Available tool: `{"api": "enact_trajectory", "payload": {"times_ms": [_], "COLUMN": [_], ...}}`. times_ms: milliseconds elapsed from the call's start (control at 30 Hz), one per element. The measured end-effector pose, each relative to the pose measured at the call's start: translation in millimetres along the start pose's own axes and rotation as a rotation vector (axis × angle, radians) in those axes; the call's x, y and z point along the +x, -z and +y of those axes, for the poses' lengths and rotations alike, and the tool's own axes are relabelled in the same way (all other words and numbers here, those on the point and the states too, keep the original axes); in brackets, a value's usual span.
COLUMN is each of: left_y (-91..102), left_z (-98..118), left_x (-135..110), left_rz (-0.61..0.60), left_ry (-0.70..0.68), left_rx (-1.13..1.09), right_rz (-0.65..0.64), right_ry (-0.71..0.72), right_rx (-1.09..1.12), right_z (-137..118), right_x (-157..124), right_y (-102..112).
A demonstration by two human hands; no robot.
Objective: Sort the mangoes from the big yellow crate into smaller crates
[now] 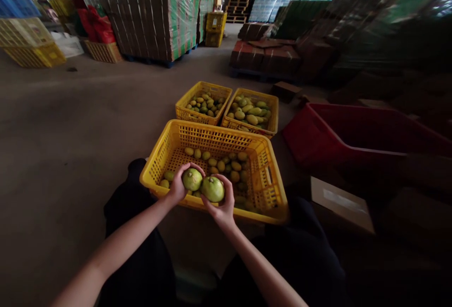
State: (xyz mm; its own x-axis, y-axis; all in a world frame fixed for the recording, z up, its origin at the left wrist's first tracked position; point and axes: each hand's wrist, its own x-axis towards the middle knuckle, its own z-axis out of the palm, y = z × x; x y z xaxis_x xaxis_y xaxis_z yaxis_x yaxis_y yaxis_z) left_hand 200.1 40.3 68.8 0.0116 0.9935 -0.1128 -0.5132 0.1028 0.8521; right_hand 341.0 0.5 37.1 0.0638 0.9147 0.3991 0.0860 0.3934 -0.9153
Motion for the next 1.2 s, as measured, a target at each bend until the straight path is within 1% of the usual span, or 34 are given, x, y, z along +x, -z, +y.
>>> {"api": "enact_trajectory", "payload": {"times_ms": [167, 233, 267, 300, 400, 433, 467, 500, 533, 600, 700, 767, 833, 867, 933, 1000, 1067, 1133, 1200], "left_y": [2.0, 1.6, 1.2, 0.8, -0.2, -0.5, -0.8, -1.1, -1.2, -0.8, 1.1, 2.4, 2.8, 2.8, 2.7, 3.0, 3.4, 3.4, 3.1], "left_z": [4, 5, 4, 3, -3, -5, -7, -7, -7, -5, 0, 4, 7, 8, 7, 5, 1, -2, -3], "left_x": [-1, 0, 1, 3, 7, 9, 10, 12, 13, 15, 18, 18, 17, 17, 17, 18, 20, 21, 21], "left_rz": [-0.108, -0.099, -0.056, 0.016, 0.316, 0.396, 0.448, 0.475, 0.480, 0.441, 0.345, 0.305, 0.325, 0.360, 0.441, 0.483, 0.484, 0.465, 0.444], "left_ry": [-0.083, -0.035, 0.027, 0.120, 0.448, 0.515, 0.549, 0.556, 0.550, 0.552, 0.616, 0.637, 0.599, 0.566, 0.523, 0.530, 0.559, 0.568, 0.560], "left_rx": [0.114, 0.037, -0.039, -0.125, -0.312, -0.343, -0.363, -0.378, -0.392, -0.436, -0.516, -0.551, -0.547, -0.530, -0.479, -0.458, -0.480, -0.488, -0.450], "right_rz": [-0.041, -0.052, -0.050, -0.037, 0.058, 0.088, 0.101, 0.092, 0.066, 0.002, -0.041, -0.018, 0.034, 0.069, 0.163, 0.277, 0.360, 0.393, 0.407], "right_ry": [0.016, -0.037, -0.094, -0.170, -0.447, -0.538, -0.625, -0.710, -0.790, -0.910, -0.970, -0.996, -1.036, -1.054, -1.081, -1.101, -1.134, -1.209, -1.305], "right_rx": [-0.028, -0.002, 0.023, 0.055, 0.213, 0.291, 0.386, 0.494, 0.608, 0.827, 1.045, 1.106, 1.124, 1.127, 1.124, 1.097, 1.045, 0.952, 0.851], "right_z": [1, 0, -1, -1, 2, 3, 5, 7, 8, 9, 8, 6, 4, 4, 3, 4, 6, 10, 13], "right_x": [3, 4, 4, 5, 7, 8, 11, 14, 18, 27, 37, 41, 42, 42, 42, 43, 45, 46, 44], "right_y": [4, 4, 3, 2, -3, -4, -4, -2, 0, 7, 21, 26, 28, 28, 25, 22, 19, 18, 17]}}
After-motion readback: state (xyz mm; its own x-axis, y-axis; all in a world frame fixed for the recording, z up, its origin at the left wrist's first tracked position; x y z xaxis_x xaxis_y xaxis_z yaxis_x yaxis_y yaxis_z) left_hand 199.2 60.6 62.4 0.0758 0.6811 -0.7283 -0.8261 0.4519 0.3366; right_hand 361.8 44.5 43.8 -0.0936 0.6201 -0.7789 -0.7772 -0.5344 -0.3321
